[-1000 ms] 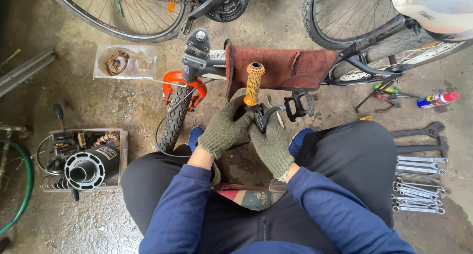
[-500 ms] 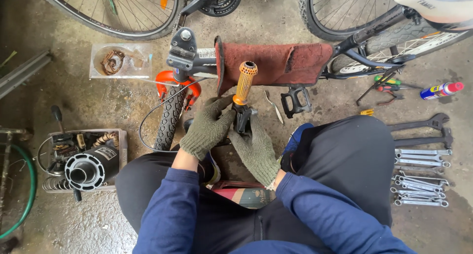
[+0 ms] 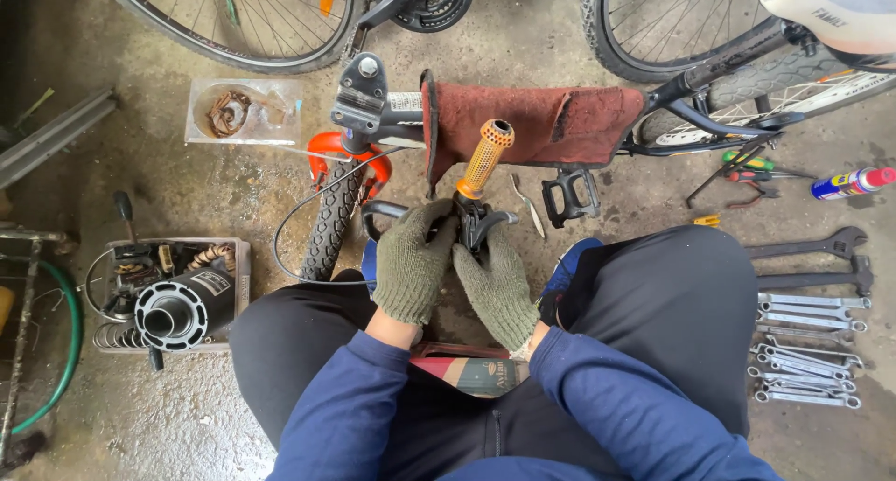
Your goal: Repairing a bicycle by removing and adjusting the handlebar grip and brake lever
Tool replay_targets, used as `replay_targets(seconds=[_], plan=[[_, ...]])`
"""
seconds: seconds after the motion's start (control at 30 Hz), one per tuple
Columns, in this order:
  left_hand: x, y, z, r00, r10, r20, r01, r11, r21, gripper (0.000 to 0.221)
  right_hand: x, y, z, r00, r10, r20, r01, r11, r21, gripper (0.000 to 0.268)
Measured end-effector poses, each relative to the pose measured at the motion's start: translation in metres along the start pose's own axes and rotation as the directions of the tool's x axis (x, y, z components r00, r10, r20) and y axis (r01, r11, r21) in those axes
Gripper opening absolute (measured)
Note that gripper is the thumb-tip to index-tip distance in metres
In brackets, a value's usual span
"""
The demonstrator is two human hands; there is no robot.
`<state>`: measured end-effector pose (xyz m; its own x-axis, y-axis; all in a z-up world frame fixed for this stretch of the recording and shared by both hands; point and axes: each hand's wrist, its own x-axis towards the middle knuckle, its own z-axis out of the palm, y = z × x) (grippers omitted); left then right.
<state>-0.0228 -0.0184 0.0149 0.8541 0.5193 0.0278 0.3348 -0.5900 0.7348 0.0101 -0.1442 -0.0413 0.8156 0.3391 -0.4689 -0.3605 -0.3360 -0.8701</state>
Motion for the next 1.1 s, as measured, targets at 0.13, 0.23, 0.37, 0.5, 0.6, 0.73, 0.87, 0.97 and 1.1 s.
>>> replay_targets(seconds=[0.13, 0.23, 0.37, 0.5, 0.6, 0.73, 0.87, 0.97, 1.1], plan=[[0.003, -0.006, 0.006, 0.999, 0.052, 0.007, -0.05, 0.985, -0.165, 0.035, 0.004, 0.007, -0.002, 1.0, -0.003, -0.013, 0.005, 0.99, 0.143, 0.042], [0.002, -0.006, 0.004, 0.999, 0.041, 0.032, -0.032, 0.972, -0.231, 0.036, -0.004, -0.007, -0.007, 0.999, -0.038, 0.008, 0.036, 0.986, 0.16, 0.049], [-0.002, -0.014, 0.006, 0.977, 0.204, 0.069, -0.2, 0.978, -0.066, 0.034, 0.001, 0.001, -0.007, 0.997, -0.078, 0.026, 0.075, 0.991, 0.113, 0.065], [0.005, -0.034, 0.011, 0.95, 0.293, 0.113, -0.309, 0.933, 0.182, 0.031, -0.011, -0.027, -0.006, 0.998, -0.055, 0.026, 0.054, 0.998, 0.019, 0.068], [0.015, -0.042, 0.01, 0.912, 0.4, 0.087, -0.405, 0.851, 0.335, 0.021, -0.028, -0.06, -0.006, 0.997, 0.073, 0.004, -0.073, 0.993, -0.098, 0.061], [0.029, -0.049, 0.006, 0.804, 0.56, 0.2, -0.589, 0.704, 0.397, 0.031, -0.005, -0.016, -0.012, 0.991, -0.129, 0.021, 0.131, 0.986, -0.103, 0.046], [0.021, -0.029, -0.007, 0.791, 0.572, 0.218, -0.61, 0.707, 0.357, 0.031, -0.003, -0.018, -0.011, 0.998, -0.055, -0.02, 0.05, 0.98, -0.193, 0.054], [0.021, -0.049, 0.004, 0.796, 0.563, 0.221, -0.603, 0.712, 0.359, 0.042, -0.009, -0.023, -0.012, 0.998, -0.047, -0.029, 0.045, 0.996, -0.071, 0.046], [0.016, -0.047, 0.009, 0.793, 0.582, 0.181, -0.599, 0.686, 0.413, 0.053, -0.019, -0.035, -0.014, 0.994, -0.104, 0.031, 0.106, 0.994, -0.041, 0.059]])
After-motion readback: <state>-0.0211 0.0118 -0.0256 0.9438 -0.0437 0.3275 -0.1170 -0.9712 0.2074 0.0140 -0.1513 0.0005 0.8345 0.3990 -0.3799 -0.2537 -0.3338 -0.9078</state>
